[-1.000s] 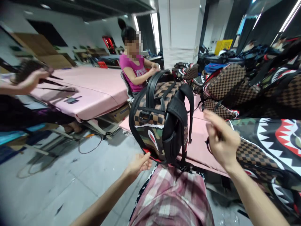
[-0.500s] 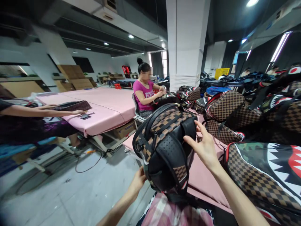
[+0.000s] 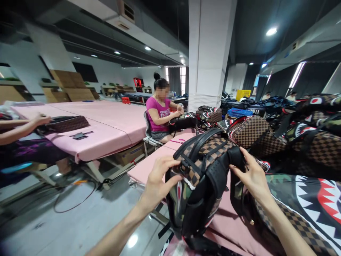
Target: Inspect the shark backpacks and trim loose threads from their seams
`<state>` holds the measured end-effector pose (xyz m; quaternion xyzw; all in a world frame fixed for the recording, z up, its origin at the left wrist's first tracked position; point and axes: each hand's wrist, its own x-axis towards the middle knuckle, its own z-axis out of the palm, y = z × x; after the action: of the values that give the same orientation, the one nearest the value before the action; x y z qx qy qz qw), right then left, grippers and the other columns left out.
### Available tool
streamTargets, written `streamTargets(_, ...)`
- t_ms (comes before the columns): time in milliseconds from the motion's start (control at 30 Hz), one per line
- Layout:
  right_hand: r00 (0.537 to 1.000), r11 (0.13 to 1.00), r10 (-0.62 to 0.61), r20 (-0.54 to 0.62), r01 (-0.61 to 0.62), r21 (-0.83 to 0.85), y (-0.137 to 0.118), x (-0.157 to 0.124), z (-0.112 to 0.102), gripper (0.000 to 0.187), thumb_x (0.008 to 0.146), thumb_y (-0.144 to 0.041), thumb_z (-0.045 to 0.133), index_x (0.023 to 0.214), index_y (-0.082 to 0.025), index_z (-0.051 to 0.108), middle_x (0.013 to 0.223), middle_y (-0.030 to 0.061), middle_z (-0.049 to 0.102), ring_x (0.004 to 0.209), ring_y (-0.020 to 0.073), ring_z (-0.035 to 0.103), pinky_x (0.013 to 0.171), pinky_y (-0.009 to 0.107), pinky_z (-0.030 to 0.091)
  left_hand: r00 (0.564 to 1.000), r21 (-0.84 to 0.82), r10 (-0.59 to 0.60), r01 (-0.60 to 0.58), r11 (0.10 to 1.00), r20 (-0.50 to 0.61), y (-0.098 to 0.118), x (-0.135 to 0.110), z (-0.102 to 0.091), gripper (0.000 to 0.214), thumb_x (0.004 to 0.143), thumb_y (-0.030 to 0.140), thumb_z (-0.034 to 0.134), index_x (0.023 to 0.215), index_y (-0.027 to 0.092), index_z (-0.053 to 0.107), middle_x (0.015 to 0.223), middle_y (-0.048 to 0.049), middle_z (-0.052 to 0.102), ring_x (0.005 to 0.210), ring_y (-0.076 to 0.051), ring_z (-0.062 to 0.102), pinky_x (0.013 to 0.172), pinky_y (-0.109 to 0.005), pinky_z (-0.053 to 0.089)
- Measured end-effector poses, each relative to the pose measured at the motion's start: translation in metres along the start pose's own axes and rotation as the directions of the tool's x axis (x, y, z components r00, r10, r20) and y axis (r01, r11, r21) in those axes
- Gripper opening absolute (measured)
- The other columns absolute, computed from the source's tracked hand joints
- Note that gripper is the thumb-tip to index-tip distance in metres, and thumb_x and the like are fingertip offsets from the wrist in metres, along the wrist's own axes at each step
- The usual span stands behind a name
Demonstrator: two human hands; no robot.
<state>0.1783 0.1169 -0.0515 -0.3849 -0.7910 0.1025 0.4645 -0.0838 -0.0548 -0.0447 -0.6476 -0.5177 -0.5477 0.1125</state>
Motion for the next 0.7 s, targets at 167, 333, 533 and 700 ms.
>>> streamTargets(167,0.999,0.998,-0.022,0.040,0.020,0.057,0.007,0.009,-0.001,0.067,0.074,-0.050,0.063,0.132,-0.022,0.047,0.128,0.0091,0.056,0.117,0.0276,0.052,0.100,0.046,0.040,0.973,0.083,0.230,-0.227,0.970,-0.024,0.014,-0.020,-0.005,0.022,0.078,0.010,0.061,0.096,0.021,0.061,0.084,-0.0039,0.062,0.090,-0.019,0.054,0.082,-0.034,0.048)
streamTargets(333,0.998,0.998,-0.021,0.063,0.017,0.067,0.000,0.012,0.002,0.066,0.074,-0.047,0.063,0.132,-0.022,0.047,0.130,0.0089,0.055,0.118,0.0271,0.052,0.101,0.046,0.039,0.996,-0.036,0.078,-0.077,0.996,0.032,0.012,-0.001,-0.015,0.019,0.084,0.014,0.054,0.100,0.020,0.063,0.090,-0.0052,0.062,0.085,-0.015,0.058,0.074,-0.028,0.048)
streamTargets(533,0.999,0.998,-0.021,0.037,0.018,0.066,-0.007,0.007,0.000,0.065,0.073,-0.047,0.064,0.131,-0.021,0.049,0.126,0.0088,0.058,0.117,0.0269,0.053,0.102,0.044,0.039,0.946,-0.130,0.078,-0.038,0.991,0.314,0.007,0.043,-0.022,0.012,0.077,0.027,0.065,0.084,0.023,0.073,0.085,-0.0047,0.066,0.084,-0.018,0.056,0.078,-0.032,0.044)
streamTargets(700,0.996,0.995,-0.034,0.077,0.026,0.095,-0.013,0.003,-0.001,0.066,0.073,-0.047,0.065,0.131,-0.021,0.049,0.126,0.0080,0.058,0.117,0.0269,0.053,0.101,0.044,0.040,0.715,-0.157,0.020,0.126,0.980,0.699,0.011,0.082,-0.031,0.005,0.068,0.024,0.070,0.064,0.020,0.070,0.066,0.0002,0.065,0.066,-0.014,0.056,0.065,-0.024,0.041)
